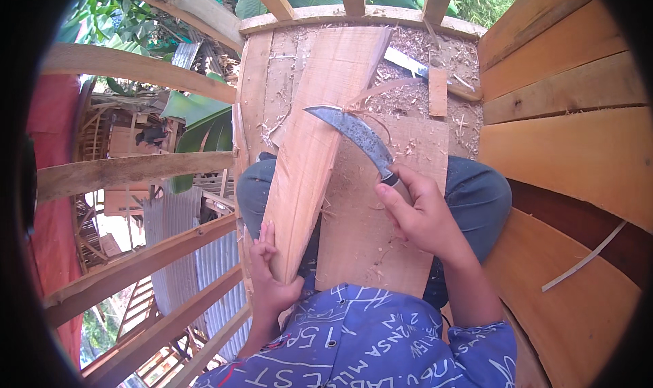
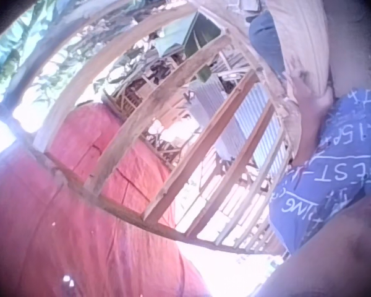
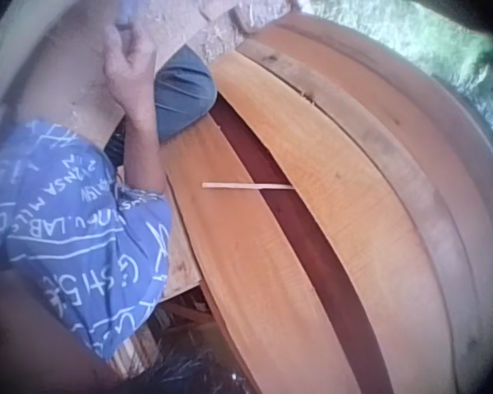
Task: The person sits cross-legged on a wooden platform and uses a curved knife to shave and shape a rectangular piece of wood. They hold the wood with their left hand and repeatedly scrape the surface with the knife in their right hand, removing thin shavings.
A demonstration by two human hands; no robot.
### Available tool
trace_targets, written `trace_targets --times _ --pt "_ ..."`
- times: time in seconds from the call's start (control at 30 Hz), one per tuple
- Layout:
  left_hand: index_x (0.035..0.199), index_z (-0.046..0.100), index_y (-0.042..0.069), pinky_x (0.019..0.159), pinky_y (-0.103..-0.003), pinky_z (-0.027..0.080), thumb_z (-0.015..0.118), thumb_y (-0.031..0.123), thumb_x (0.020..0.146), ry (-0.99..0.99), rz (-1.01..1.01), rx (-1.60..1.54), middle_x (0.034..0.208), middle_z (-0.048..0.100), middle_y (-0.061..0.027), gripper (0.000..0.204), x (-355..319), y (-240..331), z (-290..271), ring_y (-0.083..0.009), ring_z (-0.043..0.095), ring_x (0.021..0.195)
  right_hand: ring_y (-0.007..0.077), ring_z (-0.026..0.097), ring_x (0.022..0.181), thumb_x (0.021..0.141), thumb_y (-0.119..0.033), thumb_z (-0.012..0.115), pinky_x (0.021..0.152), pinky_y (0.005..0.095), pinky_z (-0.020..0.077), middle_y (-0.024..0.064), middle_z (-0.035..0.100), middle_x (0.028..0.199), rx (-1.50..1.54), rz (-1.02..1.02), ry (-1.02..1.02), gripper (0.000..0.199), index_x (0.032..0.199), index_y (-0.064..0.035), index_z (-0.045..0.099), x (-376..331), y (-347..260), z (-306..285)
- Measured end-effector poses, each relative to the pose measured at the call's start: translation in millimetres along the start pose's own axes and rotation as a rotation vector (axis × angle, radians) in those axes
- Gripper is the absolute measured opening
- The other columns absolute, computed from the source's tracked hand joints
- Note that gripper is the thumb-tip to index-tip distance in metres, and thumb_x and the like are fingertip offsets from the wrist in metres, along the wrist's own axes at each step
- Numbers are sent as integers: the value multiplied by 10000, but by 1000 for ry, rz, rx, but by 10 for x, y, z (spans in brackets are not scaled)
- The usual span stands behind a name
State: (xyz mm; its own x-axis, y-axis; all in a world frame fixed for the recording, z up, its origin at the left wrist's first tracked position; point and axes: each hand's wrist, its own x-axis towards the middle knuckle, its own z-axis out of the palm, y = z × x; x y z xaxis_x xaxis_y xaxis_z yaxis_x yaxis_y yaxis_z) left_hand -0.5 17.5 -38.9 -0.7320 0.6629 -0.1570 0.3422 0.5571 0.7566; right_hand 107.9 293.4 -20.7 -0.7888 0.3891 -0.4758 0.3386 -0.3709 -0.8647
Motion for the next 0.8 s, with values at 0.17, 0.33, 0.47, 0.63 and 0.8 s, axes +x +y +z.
trace_targets --times 0.17,0.33,0.47,0.63,0.8 --pt "1022 303 92 1155 -478 71 585 -29 540 -18 3 -4 1451 362 -337 571 9 5 -26 -419 186 1450 21 387 430 974 -153 546 394 211 312 -54 453 568 -125 -258 270 153 1014 -5 553 -3 75 -35" --pt "1035 294 89 1153 -446 85 574 -35 537 -30 0 -22 1453 355 -341 584 -9 -27 -70 -418 186 1451 14 391 463 976 -136 542 417 201 310 -46 442 569 161 -313 349 135 1015 -7 544 -112 -92 -102" --pt "1048 292 91 1126 -373 153 566 -45 539 -43 -32 -43 1474 328 -331 594 -4 1 -63 -386 193 1454 27 411 505 951 -178 590 466 241 333 -33 496 594 -184 -163 -160 208 1011 21 601 -170 -30 -12" --pt "1063 291 108 1068 -304 228 556 -52 541 -73 -90 -172 1492 315 -309 606 -11 -61 -200 -299 304 1413 34 461 556 940 -211 610 494 252 359 -29 530 615 -108 -19 -358 221 991 2 643 -57 23 -41" --pt "1034 291 94 1065 -304 203 548 -62 534 -95 -182 -464 1465 359 -313 584 43 -98 -353 -337 229 1449 25 466 554 934 -194 621 488 236 355 -30 534 614 -28 37 -403 210 1021 -6 653 19 -18 -95"
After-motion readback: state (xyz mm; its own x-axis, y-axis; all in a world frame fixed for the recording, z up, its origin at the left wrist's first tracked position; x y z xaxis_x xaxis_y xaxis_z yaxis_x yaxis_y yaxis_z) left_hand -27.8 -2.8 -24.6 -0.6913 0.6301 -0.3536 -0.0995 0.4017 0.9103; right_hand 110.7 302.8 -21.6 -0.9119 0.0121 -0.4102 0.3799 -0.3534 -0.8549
